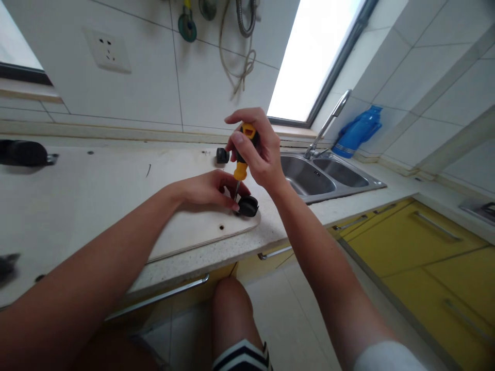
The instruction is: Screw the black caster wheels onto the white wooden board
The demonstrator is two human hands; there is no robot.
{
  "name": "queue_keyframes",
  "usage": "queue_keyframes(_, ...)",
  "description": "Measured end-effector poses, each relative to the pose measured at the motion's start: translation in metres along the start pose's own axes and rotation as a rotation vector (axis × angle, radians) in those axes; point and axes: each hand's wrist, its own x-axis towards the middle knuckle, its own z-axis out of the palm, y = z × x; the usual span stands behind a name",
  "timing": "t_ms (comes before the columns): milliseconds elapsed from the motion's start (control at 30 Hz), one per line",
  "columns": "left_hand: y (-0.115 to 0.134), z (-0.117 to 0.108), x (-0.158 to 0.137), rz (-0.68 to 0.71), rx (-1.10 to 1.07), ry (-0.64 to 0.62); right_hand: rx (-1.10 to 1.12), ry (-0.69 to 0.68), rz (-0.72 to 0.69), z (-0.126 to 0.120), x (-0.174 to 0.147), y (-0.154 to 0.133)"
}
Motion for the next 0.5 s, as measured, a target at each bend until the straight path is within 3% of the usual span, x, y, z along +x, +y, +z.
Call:
queue_keyframes(100, -0.002, 0.006, -0.002, 0.009, -0.065, -0.006, -0.012, 0.021, 0.094, 0.006, 0.004, 0.008)
queue_keyframes(300, 0.000, 0.013, 0.000, 0.044, -0.083, 0.091, 0.236, 0.009, 0.127, 0.012, 0.013, 0.021)
queue_keyframes(500, 0.000, 0.013, 0.000, 0.023, -0.115, 0.054, 0.514, 0.104, -0.001, 0.019, 0.004, 0.029)
